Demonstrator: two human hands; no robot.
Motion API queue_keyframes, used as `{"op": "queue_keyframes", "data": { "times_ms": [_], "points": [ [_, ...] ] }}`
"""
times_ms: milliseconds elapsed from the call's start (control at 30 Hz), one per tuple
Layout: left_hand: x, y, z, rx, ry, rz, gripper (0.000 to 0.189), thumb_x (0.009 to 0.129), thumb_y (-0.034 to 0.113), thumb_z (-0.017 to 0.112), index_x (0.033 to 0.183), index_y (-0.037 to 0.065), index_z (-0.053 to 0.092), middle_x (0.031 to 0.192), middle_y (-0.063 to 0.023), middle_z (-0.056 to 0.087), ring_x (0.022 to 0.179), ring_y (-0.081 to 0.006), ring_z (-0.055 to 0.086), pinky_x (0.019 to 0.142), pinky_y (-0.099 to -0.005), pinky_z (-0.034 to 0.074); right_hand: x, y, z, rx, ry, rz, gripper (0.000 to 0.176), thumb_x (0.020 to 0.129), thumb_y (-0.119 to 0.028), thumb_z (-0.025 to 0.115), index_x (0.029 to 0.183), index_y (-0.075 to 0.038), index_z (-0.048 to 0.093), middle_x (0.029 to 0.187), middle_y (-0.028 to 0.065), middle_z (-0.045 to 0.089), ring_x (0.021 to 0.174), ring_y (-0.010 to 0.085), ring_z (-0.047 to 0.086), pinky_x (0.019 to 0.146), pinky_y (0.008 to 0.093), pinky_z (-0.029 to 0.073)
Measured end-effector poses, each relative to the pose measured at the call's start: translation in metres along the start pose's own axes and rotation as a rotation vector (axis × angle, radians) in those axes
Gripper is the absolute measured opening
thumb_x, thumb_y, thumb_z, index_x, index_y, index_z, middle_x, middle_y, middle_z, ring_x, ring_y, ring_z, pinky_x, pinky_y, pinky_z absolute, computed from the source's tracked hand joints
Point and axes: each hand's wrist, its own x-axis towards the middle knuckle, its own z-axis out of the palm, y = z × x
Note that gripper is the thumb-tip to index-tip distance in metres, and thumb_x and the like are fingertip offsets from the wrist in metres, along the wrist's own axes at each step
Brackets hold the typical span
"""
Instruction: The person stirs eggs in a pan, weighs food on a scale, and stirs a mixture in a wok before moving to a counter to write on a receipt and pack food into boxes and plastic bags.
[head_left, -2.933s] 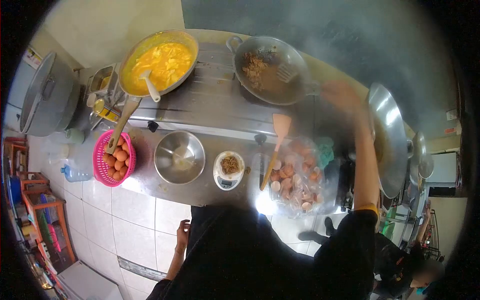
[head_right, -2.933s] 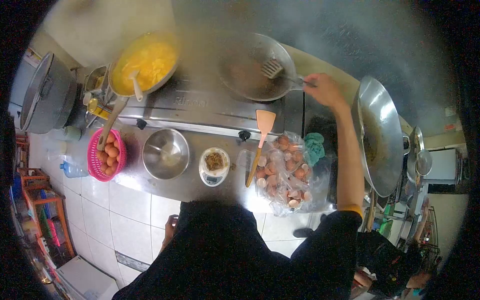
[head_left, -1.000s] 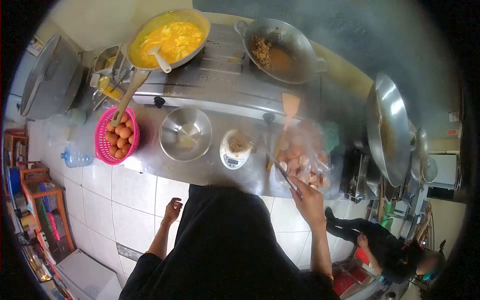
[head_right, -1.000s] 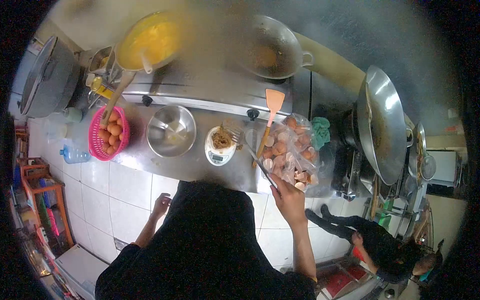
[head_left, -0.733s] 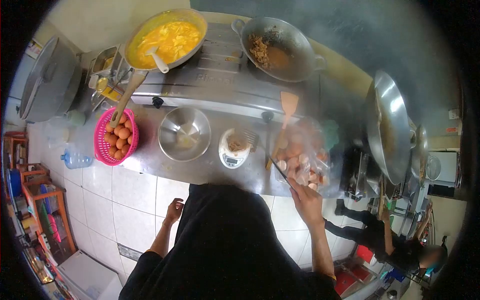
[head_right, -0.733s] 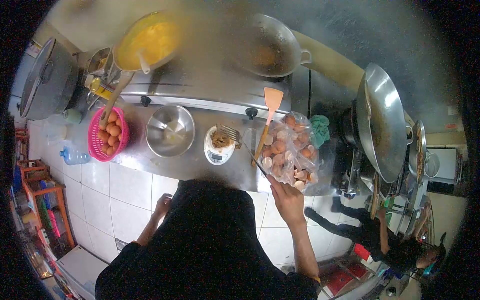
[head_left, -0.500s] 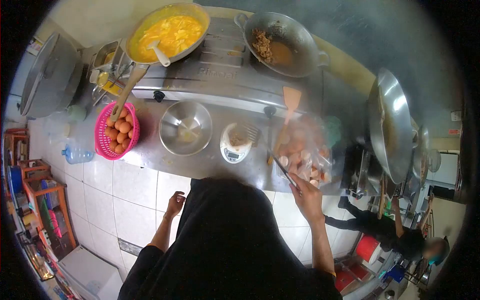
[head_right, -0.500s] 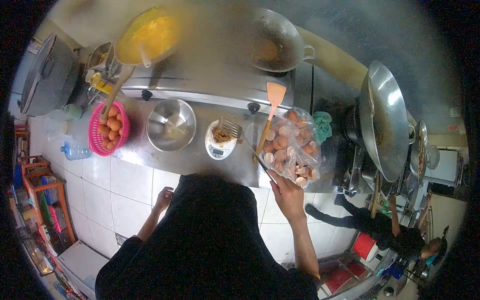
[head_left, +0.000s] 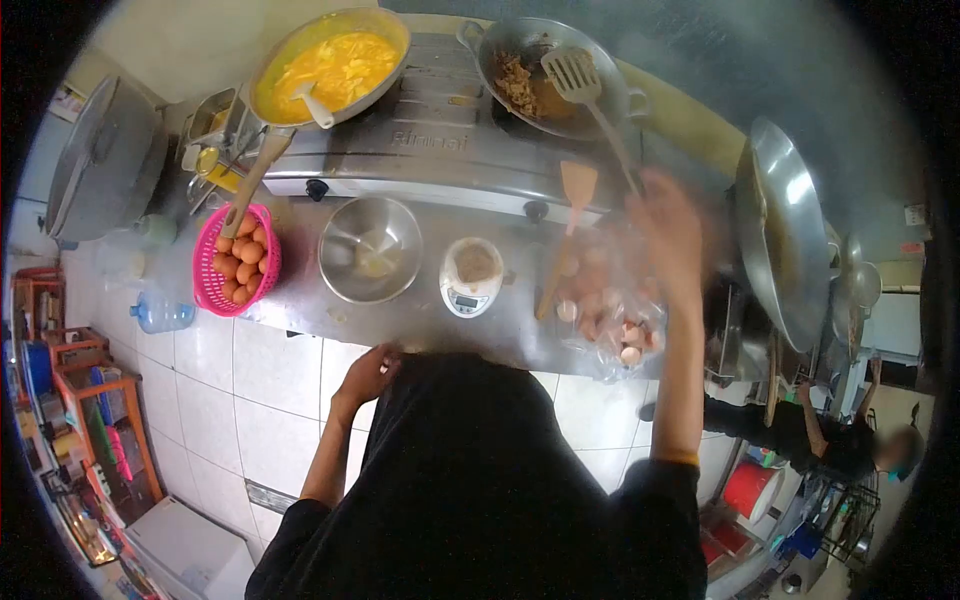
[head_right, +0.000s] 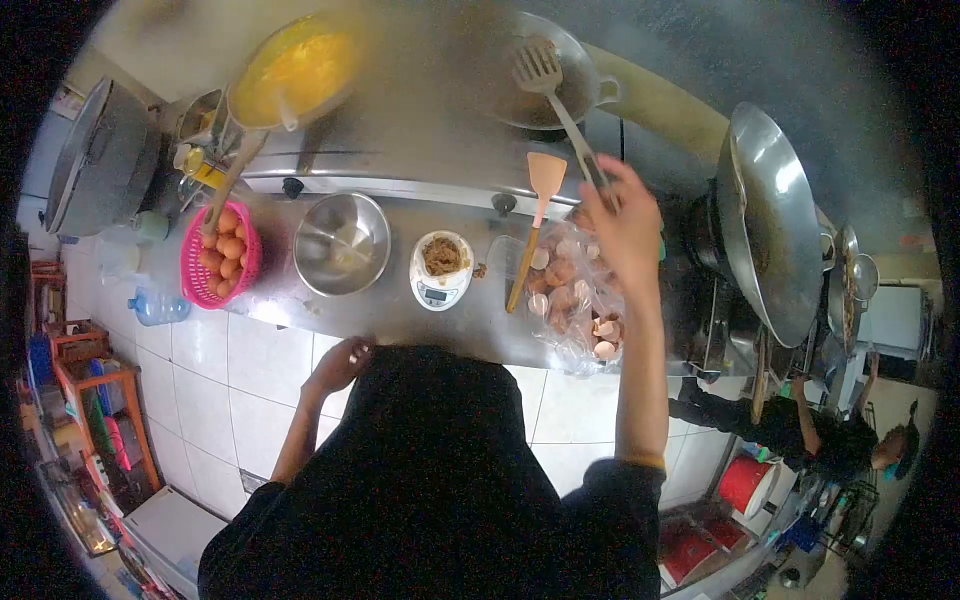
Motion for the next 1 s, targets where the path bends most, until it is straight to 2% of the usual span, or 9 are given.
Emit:
{"op": "queue_keyframes", "data": {
  "times_ms": [233,467,533,567,767,833,867,933,1000],
  "points": [
    [0.009,0.057,-0.004,-0.295,0.126,0.078,0.025,0.087,0.016,0.059,0.107,0.001,0.056,0.092,-0.0147,0.063,0.083,-0.0266,0.063,0.074,-0.0347,0.051,0.086,0.009,-0.002,-0.411,-0.016,-0.264,0.031,0.076,-0.017,0.066,0.105,-0.006,0.064,0.078,0.0178,0.066,0.076,0.0324,0.065,0.071,0.0395,0.050],
    [-0.019,0.035,0.019,-0.248,0.105,-0.057,0.026,0.088,0.019,0.059,0.107,0.001,0.057,0.094,-0.0164,0.064,0.083,-0.0277,0.063,0.075,-0.0344,0.050,0.153,0.008,-0.063,-0.679,-0.102,-0.578,0.033,0.071,-0.018,0.069,0.101,-0.005,0.066,0.079,0.0179,0.065,0.076,0.0288,0.064,0.070,0.0372,0.050],
    [-0.028,0.020,0.026,-0.245,0.113,-0.088,0.023,0.088,0.017,0.059,0.104,0.000,0.058,0.094,-0.0160,0.064,0.082,-0.0262,0.063,0.074,-0.0338,0.051,0.184,0.014,-0.069,-0.649,-0.301,-0.411,0.036,0.070,-0.020,0.071,0.102,-0.005,0.066,0.080,0.0157,0.066,0.077,0.0243,0.063,0.070,0.0350,0.049],
    [-0.033,0.011,0.032,-0.247,0.120,-0.128,0.021,0.088,0.015,0.058,0.102,0.000,0.059,0.093,-0.0156,0.065,0.081,-0.0247,0.063,0.074,-0.0332,0.051,0.194,0.015,-0.071,-0.610,-0.503,-0.241,0.038,0.070,-0.022,0.072,0.103,-0.005,0.066,0.082,0.0134,0.066,0.078,0.0198,0.062,0.070,0.0329,0.048],
    [-0.080,-0.088,0.113,-0.400,0.340,-0.148,0.013,0.086,0.004,0.055,0.097,-0.001,0.061,0.084,-0.0117,0.066,0.076,-0.0175,0.063,0.069,-0.0300,0.051,0.178,0.011,-0.067,-0.186,-0.650,0.009,0.037,0.076,-0.019,0.072,0.110,-0.007,0.064,0.082,0.0017,0.066,0.073,0.0112,0.056,0.068,0.0281,0.045],
    [-0.106,-0.125,0.149,-0.658,0.361,-0.214,0.014,0.082,0.006,0.059,0.094,-0.001,0.062,0.081,-0.0089,0.067,0.079,-0.0140,0.062,0.070,-0.0293,0.050,0.174,0.026,-0.069,-0.174,-0.645,-0.089,0.035,0.077,-0.016,0.071,0.110,-0.006,0.064,0.080,0.0008,0.065,0.071,0.0095,0.054,0.066,0.0266,0.044],
    [-0.115,-0.126,0.155,-0.528,0.269,-0.449,0.020,0.082,0.013,0.060,0.095,-0.002,0.062,0.084,-0.0113,0.067,0.083,-0.0156,0.063,0.073,-0.0304,0.050,0.171,0.031,-0.071,-0.165,-0.633,-0.185,0.034,0.077,-0.013,0.071,0.110,-0.006,0.064,0.078,-0.0001,0.064,0.070,0.0077,0.052,0.065,0.0250,0.043],
    [-0.147,-0.239,0.241,-0.348,0.177,-0.398,0.034,0.085,0.028,0.058,0.097,-0.003,0.062,0.089,-0.0138,0.068,0.087,-0.0194,0.063,0.076,-0.0327,0.049,0.154,0.022,-0.080,-0.171,-0.617,-0.162,0.034,0.077,-0.012,0.071,0.110,-0.006,0.064,0.076,-0.0003,0.062,0.068,0.0069,0.051,0.064,0.0244,0.043],
    [-0.159,-0.260,0.256,-0.327,0.161,-0.418,0.033,0.085,0.028,0.059,0.097,-0.002,0.062,0.089,-0.0137,0.068,0.086,-0.0193,0.063,0.076,-0.0326,0.049,0.141,0.022,-0.084,-0.177,-0.600,-0.133,0.034,0.078,-0.010,0.070,0.110,-0.005,0.064,0.073,-0.0005,0.061,0.067,0.0062,0.049,0.063,0.0238,0.042]
  ]
}}
